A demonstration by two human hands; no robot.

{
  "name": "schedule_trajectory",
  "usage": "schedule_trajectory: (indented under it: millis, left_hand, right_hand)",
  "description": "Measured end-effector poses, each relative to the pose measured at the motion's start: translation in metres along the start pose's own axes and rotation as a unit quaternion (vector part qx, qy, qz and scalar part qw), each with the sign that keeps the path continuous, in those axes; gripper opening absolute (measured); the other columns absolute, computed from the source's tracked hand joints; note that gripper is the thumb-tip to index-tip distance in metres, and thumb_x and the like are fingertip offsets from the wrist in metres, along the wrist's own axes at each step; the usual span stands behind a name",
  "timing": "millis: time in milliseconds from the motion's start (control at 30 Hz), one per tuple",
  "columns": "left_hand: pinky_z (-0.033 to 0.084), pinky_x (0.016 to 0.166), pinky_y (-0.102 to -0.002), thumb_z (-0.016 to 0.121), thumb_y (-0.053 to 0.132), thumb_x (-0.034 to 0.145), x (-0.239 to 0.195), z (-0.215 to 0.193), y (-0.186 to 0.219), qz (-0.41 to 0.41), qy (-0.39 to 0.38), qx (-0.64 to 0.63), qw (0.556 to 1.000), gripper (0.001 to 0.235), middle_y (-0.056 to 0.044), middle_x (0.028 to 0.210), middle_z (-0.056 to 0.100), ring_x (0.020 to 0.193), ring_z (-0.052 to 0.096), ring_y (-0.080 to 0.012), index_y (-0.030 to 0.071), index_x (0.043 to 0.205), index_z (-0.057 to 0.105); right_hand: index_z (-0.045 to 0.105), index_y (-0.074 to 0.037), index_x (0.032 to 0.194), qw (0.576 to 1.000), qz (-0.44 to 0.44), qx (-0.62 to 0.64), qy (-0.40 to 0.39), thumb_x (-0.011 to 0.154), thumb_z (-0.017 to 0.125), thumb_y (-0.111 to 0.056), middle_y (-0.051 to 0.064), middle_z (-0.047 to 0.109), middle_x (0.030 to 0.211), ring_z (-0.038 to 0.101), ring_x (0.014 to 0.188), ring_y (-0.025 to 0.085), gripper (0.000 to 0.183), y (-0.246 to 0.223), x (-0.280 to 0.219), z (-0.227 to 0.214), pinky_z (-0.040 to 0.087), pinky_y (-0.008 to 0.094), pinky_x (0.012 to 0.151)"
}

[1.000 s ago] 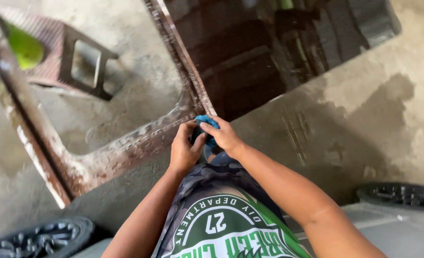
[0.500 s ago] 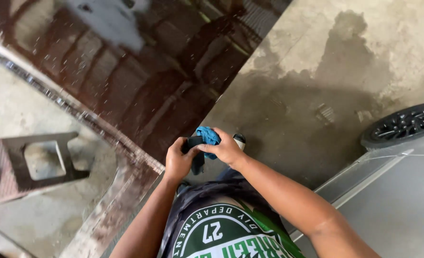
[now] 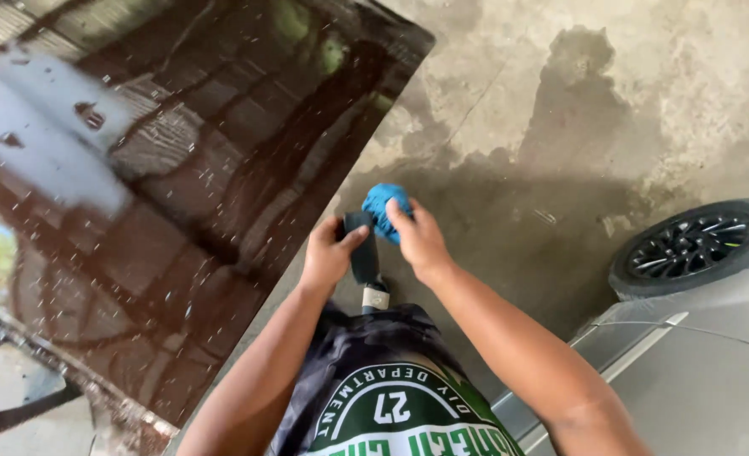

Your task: Sanding and cleaning a car door panel using a sanding pad, water, and a cloth.

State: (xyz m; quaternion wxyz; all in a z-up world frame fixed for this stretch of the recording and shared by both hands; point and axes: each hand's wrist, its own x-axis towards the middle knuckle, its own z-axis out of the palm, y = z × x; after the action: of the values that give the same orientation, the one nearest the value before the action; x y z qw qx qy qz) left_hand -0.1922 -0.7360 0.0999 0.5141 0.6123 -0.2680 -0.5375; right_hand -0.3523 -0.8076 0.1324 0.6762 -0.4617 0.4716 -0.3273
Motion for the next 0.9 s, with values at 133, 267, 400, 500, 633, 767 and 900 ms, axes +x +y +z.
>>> schedule_trajectory:
  millis: [133, 267, 400, 500, 633, 767, 900]
  left_hand:
    - [0.051, 0.071, -0.028, 0.077, 0.012, 0.092, 0.069, 0.051, 0.022, 0.039, -0.04, -0.029, 0.998, 0.019, -0.001, 0.087, 0.068, 0.081, 0.061, -0.0083, 0.0, 0.101, 0.066]
    - [0.052, 0.073, -0.027, 0.076, 0.011, 0.093, 0.132, 0.104, 0.048, 0.017, -0.111, -0.067, 0.991, 0.018, -0.001, 0.092, 0.07, 0.083, 0.062, -0.0079, 0.001, 0.106, 0.067]
    - [0.054, 0.08, -0.027, 0.075, 0.011, 0.095, 0.208, 0.158, 0.068, 0.019, -0.229, -0.149, 0.962, 0.02, -0.002, 0.098, 0.073, 0.089, 0.065, -0.0099, 0.002, 0.112, 0.069]
    - [0.054, 0.079, -0.029, 0.075, 0.013, 0.095, 0.263, 0.194, 0.109, -0.019, -0.265, -0.114, 0.957, 0.024, -0.002, 0.099, 0.073, 0.089, 0.064, -0.0089, 0.002, 0.116, 0.07]
    - [0.056, 0.077, -0.031, 0.074, 0.014, 0.093, 0.34, 0.234, 0.138, -0.077, -0.302, -0.086, 0.946, 0.026, -0.001, 0.098, 0.073, 0.088, 0.066, -0.0086, 0.003, 0.116, 0.069]
    - [0.055, 0.077, -0.028, 0.075, 0.01, 0.092, 0.399, 0.264, 0.176, -0.057, -0.315, -0.068, 0.945, 0.023, -0.003, 0.097, 0.074, 0.086, 0.065, -0.0079, 0.0, 0.113, 0.071]
    - [0.053, 0.066, -0.029, 0.075, 0.01, 0.092, 0.458, 0.279, 0.192, -0.074, -0.254, -0.055, 0.963, 0.02, -0.004, 0.087, 0.073, 0.075, 0.064, -0.0098, -0.003, 0.107, 0.071]
  right_hand:
    - [0.072, -0.004, 0.119, 0.997, -0.026, 0.049, 0.057, 0.104, 0.059, -0.036, -0.001, 0.073, 0.104, 0.064, 0.091, 0.007, 0.038, -0.043, 0.04, -0.05, 0.052, 0.026, 0.083]
    - [0.07, -0.004, 0.121, 0.988, -0.041, 0.041, 0.142, 0.103, 0.059, -0.031, 0.0, 0.072, 0.104, 0.065, 0.092, 0.007, 0.034, -0.069, 0.081, -0.108, 0.053, 0.027, 0.083]
    - [0.062, -0.006, 0.121, 0.982, -0.094, 0.013, 0.161, 0.097, 0.064, -0.017, -0.002, 0.067, 0.105, 0.061, 0.096, 0.008, 0.027, -0.088, 0.137, -0.164, 0.049, 0.027, 0.087]
    - [0.058, -0.008, 0.118, 0.976, -0.118, 0.025, 0.18, 0.097, 0.064, -0.015, -0.004, 0.063, 0.105, 0.057, 0.099, 0.006, 0.023, -0.104, 0.186, -0.189, 0.046, 0.026, 0.089]
    - [0.061, -0.007, 0.112, 0.973, -0.087, 0.0, 0.216, 0.104, 0.059, -0.025, -0.004, 0.062, 0.1, 0.053, 0.094, 0.006, 0.02, -0.147, 0.245, -0.213, 0.045, 0.026, 0.084]
    - [0.068, -0.005, 0.109, 0.977, -0.022, -0.046, 0.205, 0.108, 0.053, -0.035, -0.005, 0.057, 0.089, 0.048, 0.084, 0.006, 0.034, -0.182, 0.296, -0.233, 0.042, 0.026, 0.076]
    - [0.066, -0.002, 0.106, 0.966, -0.031, -0.169, 0.193, 0.11, 0.053, -0.036, -0.007, 0.051, 0.084, 0.044, 0.08, 0.005, 0.037, -0.194, 0.356, -0.273, 0.041, 0.026, 0.071]
